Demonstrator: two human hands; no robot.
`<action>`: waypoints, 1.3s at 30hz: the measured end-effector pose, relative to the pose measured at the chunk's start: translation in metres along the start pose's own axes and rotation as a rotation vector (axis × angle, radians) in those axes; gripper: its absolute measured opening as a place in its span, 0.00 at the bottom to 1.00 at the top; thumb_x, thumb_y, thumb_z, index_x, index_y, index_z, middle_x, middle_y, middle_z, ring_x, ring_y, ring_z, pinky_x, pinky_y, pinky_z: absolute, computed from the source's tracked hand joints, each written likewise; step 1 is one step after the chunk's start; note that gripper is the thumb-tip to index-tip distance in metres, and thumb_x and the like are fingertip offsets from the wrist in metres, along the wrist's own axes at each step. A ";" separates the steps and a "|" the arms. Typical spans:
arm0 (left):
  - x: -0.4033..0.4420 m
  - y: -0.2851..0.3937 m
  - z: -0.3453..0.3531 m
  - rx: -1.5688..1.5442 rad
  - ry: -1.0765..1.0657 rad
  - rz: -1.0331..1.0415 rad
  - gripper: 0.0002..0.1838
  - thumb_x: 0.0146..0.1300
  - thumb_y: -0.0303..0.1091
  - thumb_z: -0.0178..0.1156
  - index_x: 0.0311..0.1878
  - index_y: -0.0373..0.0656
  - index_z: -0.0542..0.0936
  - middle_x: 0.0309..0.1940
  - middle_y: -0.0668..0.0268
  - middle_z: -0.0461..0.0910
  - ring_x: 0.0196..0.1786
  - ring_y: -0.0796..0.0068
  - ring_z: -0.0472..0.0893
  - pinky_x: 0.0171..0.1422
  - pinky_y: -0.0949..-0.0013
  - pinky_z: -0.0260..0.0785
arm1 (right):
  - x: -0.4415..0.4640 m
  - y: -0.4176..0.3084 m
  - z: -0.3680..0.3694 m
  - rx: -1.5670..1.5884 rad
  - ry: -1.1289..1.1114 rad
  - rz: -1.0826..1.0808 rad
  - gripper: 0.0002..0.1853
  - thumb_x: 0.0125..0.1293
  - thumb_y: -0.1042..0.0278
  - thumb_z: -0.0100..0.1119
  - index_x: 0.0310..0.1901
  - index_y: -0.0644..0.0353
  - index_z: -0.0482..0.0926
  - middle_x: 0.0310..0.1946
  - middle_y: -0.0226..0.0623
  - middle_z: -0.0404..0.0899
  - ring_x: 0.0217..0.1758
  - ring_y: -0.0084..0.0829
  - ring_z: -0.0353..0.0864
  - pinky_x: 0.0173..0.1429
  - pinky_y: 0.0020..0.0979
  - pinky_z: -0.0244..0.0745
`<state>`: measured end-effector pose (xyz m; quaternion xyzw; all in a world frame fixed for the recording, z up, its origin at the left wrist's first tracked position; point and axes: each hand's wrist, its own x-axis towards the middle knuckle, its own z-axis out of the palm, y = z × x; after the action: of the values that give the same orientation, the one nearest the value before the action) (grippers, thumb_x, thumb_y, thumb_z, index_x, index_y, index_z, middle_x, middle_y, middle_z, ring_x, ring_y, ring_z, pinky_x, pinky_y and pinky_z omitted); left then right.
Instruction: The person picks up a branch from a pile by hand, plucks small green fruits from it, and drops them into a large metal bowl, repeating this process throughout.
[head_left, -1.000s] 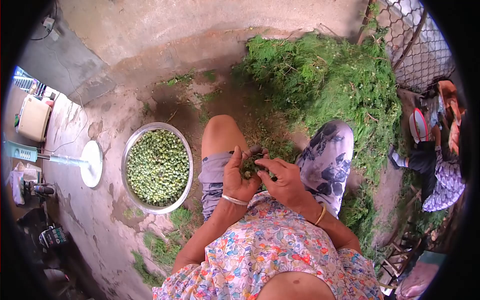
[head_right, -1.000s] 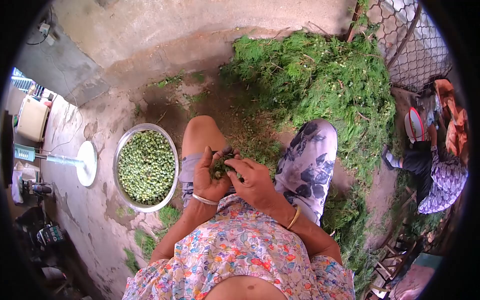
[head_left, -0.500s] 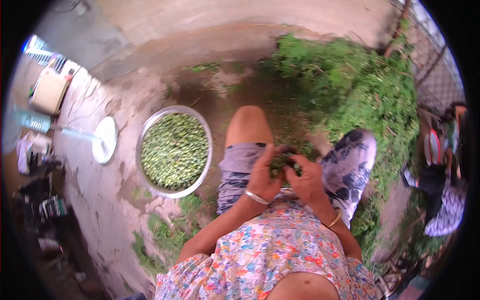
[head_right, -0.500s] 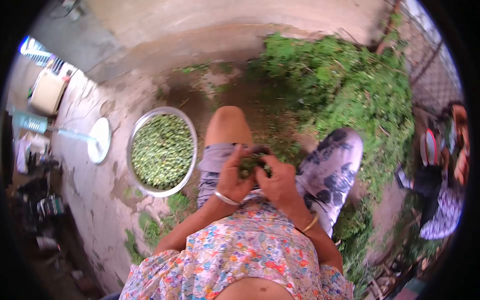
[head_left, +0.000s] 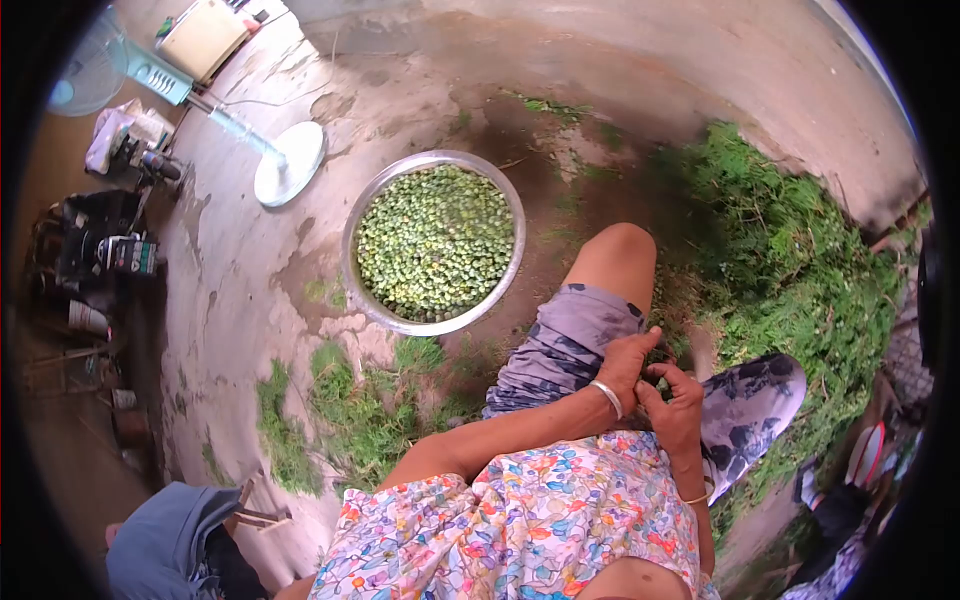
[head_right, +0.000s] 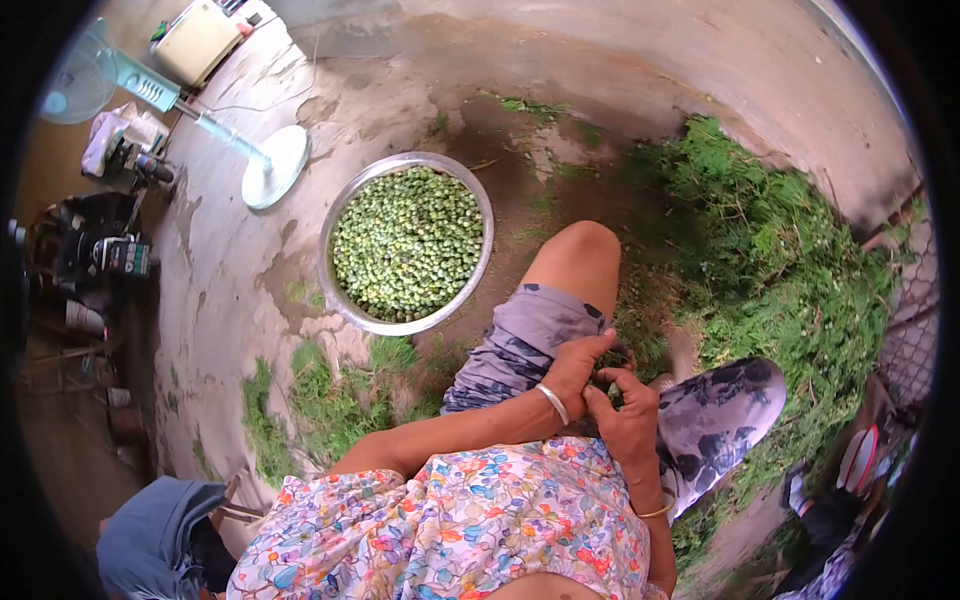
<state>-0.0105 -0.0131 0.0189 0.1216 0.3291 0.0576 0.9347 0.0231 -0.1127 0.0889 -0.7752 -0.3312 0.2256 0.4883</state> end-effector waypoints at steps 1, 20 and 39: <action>0.001 0.001 -0.002 0.050 0.047 0.021 0.14 0.67 0.39 0.54 0.38 0.35 0.76 0.34 0.58 0.79 0.37 0.67 0.79 0.44 0.65 0.73 | 0.002 0.002 0.000 -0.048 -0.026 -0.029 0.08 0.54 0.74 0.64 0.34 0.69 0.79 0.23 0.33 0.79 0.28 0.18 0.74 0.30 0.22 0.68; 0.008 0.008 -0.016 -0.239 -0.196 -0.144 0.11 0.67 0.34 0.54 0.48 0.38 0.74 0.43 0.63 0.78 0.44 0.70 0.79 0.48 0.66 0.79 | 0.054 -0.058 -0.019 1.126 -0.025 0.414 0.21 0.69 0.63 0.43 0.51 0.76 0.71 0.42 0.51 0.78 0.42 0.39 0.80 0.42 0.30 0.80; -0.010 0.028 -0.015 -0.209 -0.204 -0.104 0.08 0.67 0.37 0.53 0.45 0.45 0.75 0.44 0.63 0.78 0.51 0.67 0.76 0.53 0.51 0.75 | 0.072 -0.046 -0.017 1.125 -0.155 0.289 0.18 0.70 0.65 0.46 0.50 0.75 0.71 0.45 0.57 0.77 0.49 0.48 0.79 0.50 0.37 0.79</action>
<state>-0.0290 0.0152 0.0211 0.0117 0.2307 0.0303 0.9725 0.0695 -0.0557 0.1361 -0.4153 -0.0860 0.4871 0.7634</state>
